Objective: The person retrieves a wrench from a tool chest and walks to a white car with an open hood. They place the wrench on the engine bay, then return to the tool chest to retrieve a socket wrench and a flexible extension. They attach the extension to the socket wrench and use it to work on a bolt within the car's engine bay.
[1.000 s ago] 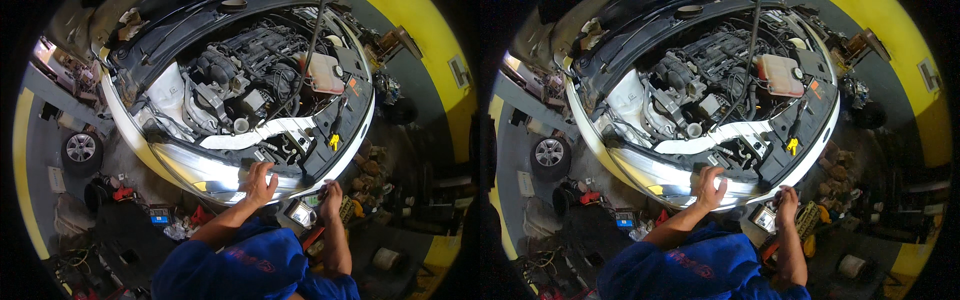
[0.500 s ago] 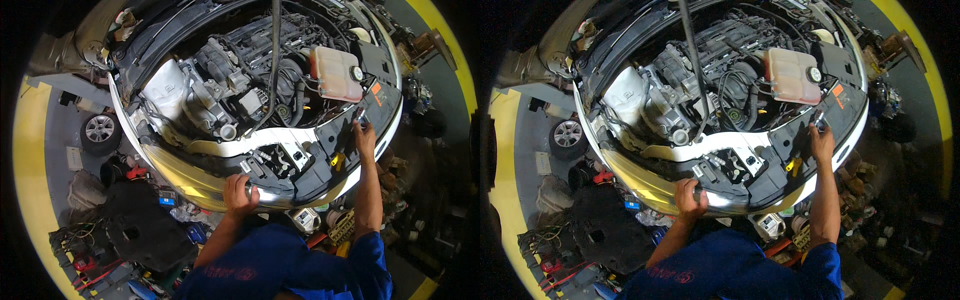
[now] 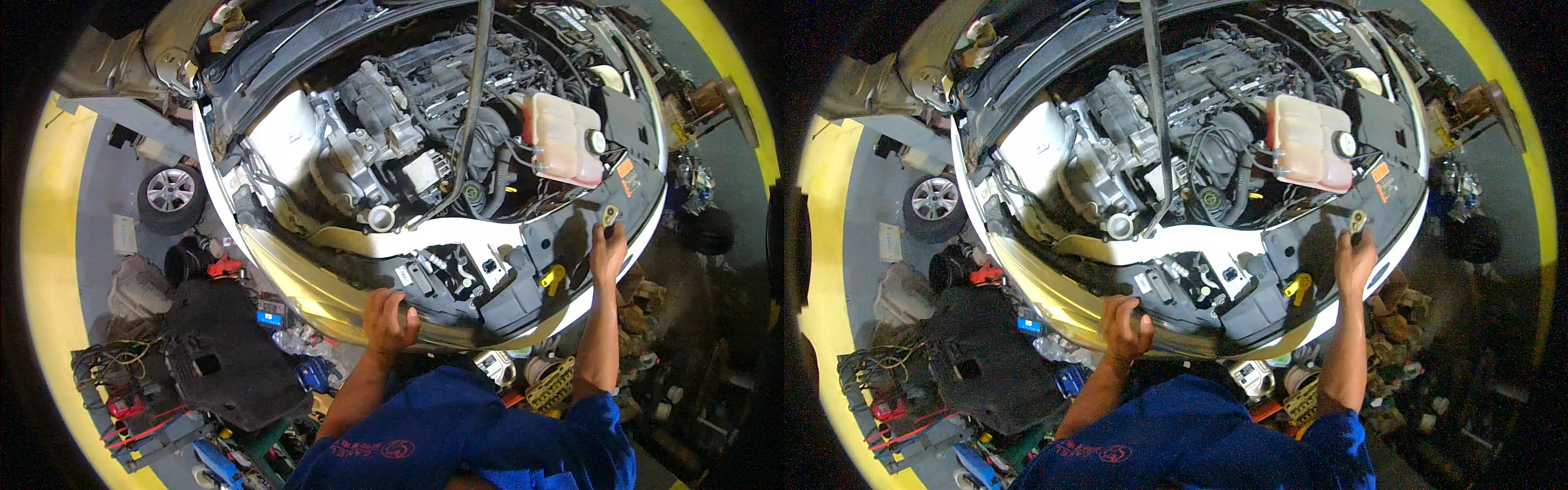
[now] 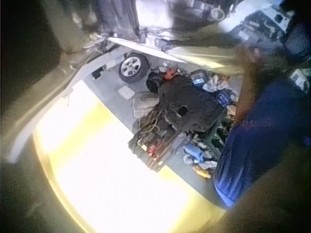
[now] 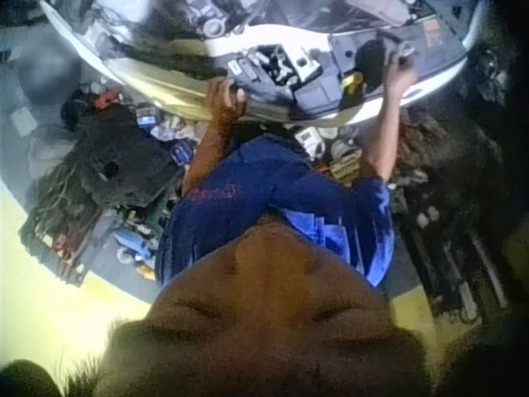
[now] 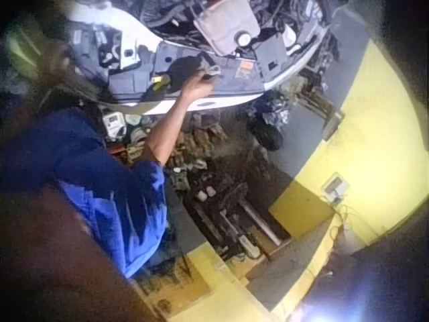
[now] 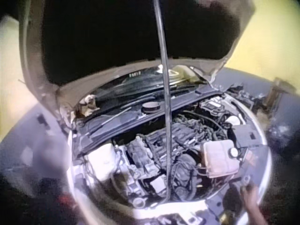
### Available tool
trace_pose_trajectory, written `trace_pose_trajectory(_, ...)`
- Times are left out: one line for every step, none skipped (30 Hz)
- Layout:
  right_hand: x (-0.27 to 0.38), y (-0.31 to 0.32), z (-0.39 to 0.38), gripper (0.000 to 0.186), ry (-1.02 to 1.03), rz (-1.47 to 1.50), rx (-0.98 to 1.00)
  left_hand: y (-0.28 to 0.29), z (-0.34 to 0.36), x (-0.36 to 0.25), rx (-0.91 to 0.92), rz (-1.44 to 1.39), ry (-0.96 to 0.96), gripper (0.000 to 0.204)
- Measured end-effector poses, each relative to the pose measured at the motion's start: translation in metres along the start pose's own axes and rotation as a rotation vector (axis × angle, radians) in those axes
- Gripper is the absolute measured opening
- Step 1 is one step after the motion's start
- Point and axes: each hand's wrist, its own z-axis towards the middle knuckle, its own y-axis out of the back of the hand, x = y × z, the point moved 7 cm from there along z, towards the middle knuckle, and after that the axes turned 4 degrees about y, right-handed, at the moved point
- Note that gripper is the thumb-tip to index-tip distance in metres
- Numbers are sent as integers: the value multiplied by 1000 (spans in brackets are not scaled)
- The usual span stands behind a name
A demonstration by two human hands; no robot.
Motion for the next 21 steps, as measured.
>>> trace_pose_trajectory(9, 10, -8, 25, 13, 11, 4, 0, 0, 0, -12, -8, 2, 30)
trace_pose_trajectory(14, 18, -21, 22, -29, 102, 61, 0, 1, 0, -15, -11, 8, 30)
trace_pose_trajectory(24, 30, -34, 22, -57, 178, 109, 1, 1, 0, -23, -16, 13, 30)
trace_pose_trajectory(31, 38, -50, 22, -89, 258, 162, 2, 0, -1, -27, -13, 20, 31)
trace_pose_trajectory(37, 46, -67, 23, -125, 338, 201, 2, 1, -3, -20, 15, 30, 31)
trace_pose_trajectory(43, 55, -85, 24, -160, 417, 231, 3, 1, -4, -22, 5, 16, 31)
trace_pose_trajectory(46, 59, -104, 26, -179, 540, 281, 3, 1, -3, -21, -3, 1, 31)
trace_pose_trajectory(48, 60, -123, 29, -196, 662, 333, 4, 1, -4, -19, -10, -13, 31)
trace_pose_trajectory(55, 60, -143, 29, -184, 766, 376, 7, 2, -6, -17, -12, -4, 31)
trace_pose_trajectory(62, 57, -163, 29, -174, 873, 427, 8, 2, -8, -17, -30, -6, 31)
trace_pose_trajectory(64, 55, -181, 29, -172, 909, 468, 9, 1, -7, -17, -48, -7, 31)
trace_pose_trajectory(69, 50, -201, 29, -164, 947, 522, 13, -2, -5, -25, -56, -1, 31)
trace_pose_trajectory(71, 47, -223, 31, -238, 1012, 560, 11, -3, -4, -5, -73, -1, 31)
trace_pose_trajectory(80, 46, -242, 34, -281, 1067, 641, 9, -3, -3, 14, -88, -16, 31)
trace_pose_trajectory(80, 42, -261, 35, -310, 1086, 660, 8, -6, -1, 31, -100, -27, 30)
trace_pose_trajectory(80, 38, -280, 35, -342, 1099, 682, 7, -8, -2, 49, -115, -32, 30)
trace_pose_trajectory(86, 40, -296, 35, -341, 1067, 721, 8, -10, -8, 45, -219, -54, 30)
trace_pose_trajectory(89, 40, -312, 35, -341, 1032, 759, 0, -18, -18, 69, -337, -91, 33)
trace_pose_trajectory(89, 40, -325, 35, -279, 1041, 827, -14, -27, -35, 315, -403, -6, 40)
trace_pose_trajectory(91, 42, -338, 35, -285, 1050, 837, -5, -30, -73, 444, -442, -96, 46)
trace_pose_trajectory(92, 42, -352, 37, -313, 1053, 854, -11, -45, -95, 618, -473, -131, 50)
